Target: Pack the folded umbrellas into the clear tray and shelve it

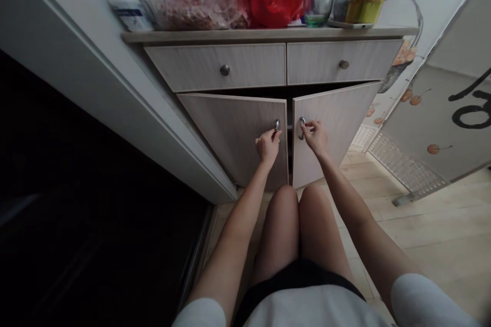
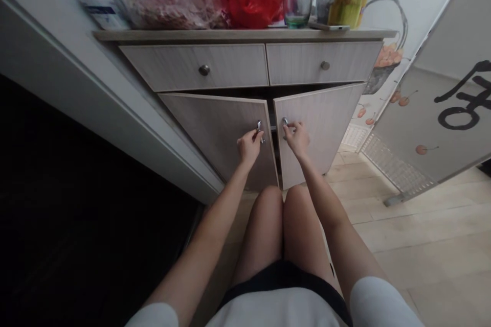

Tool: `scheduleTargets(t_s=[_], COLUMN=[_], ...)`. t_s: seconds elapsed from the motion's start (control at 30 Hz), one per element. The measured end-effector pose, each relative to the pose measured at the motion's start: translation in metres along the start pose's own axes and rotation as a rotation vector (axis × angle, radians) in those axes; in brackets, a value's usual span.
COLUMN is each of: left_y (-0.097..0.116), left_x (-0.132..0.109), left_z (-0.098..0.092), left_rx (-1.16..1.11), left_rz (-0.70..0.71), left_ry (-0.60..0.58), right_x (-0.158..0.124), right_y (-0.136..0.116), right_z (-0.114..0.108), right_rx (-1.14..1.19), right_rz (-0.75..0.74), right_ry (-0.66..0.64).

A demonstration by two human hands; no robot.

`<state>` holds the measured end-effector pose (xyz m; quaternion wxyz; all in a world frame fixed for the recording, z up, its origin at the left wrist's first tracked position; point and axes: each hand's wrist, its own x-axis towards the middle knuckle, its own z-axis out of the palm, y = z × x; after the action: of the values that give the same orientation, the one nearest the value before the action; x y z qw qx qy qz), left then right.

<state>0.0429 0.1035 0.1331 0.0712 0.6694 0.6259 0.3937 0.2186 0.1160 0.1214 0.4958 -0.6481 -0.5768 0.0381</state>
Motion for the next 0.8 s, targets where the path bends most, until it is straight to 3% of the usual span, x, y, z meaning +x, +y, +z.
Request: scheduleTargets(t_s=[0.33, 0.8], left_y=[0.01, 0.01], left_x=[0.045, 0.072], left_z=[0.024, 0.036], left_rx=[0.056, 0.086], left_rz=[-0.013, -0.032], left_ry=[-0.024, -0.025], right_x=[0.04, 0.067], right_y=[-0.002, -0.007], right_z=[0.043, 0.063], right_rx=[-0.068, -0.139], right_rz=[-0.028, -0.004], right_ry=[0.003, -0.05])
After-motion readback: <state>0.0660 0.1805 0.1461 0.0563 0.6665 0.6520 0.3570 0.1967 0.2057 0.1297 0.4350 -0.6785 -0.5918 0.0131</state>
